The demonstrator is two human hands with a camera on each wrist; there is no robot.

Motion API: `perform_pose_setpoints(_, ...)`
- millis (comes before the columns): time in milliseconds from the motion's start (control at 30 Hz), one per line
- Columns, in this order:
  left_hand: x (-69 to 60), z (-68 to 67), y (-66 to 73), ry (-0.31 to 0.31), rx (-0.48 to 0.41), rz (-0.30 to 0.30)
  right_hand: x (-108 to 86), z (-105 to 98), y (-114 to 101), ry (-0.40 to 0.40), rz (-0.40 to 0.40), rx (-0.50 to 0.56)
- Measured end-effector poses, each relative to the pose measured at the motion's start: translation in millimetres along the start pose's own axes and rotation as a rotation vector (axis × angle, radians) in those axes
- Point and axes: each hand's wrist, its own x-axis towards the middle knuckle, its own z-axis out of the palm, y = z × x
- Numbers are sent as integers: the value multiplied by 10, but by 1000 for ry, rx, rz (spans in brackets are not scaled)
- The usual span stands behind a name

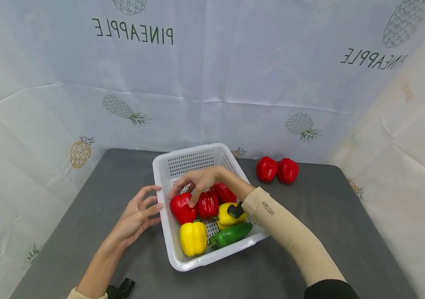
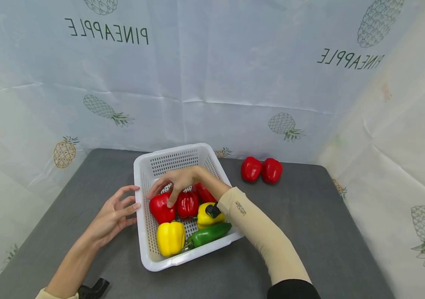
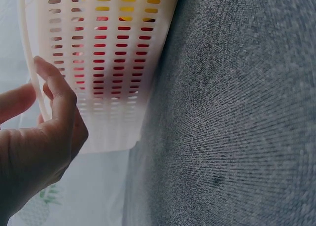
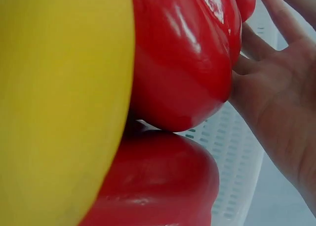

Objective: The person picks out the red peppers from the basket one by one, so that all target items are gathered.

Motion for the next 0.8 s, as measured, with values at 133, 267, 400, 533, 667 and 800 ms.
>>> perform_pose_setpoints(133, 3, 2, -1, 3, 3, -1, 29, -28, 4, -18, -4, 16)
perform_pose_setpoints(267, -3, 8, 3, 4, 12, 3, 61, -38, 10, -45, -1, 31)
perform_pose_setpoints(400, -6, 9, 2, 3, 14, 7, 75, -39, 18, -51, 17, 37)
perform_pose_setpoints(533, -4, 16, -4, 7, 10, 2, 87, -47, 36, -53, 31, 43)
perform_pose_setpoints(667, -3, 20, -6, 6, 10, 1, 98, -52, 40, -60, 37, 39)
perform_pose_setpoints(800, -4, 18, -5, 3, 13, 4, 102, -48, 27, -60, 38, 28)
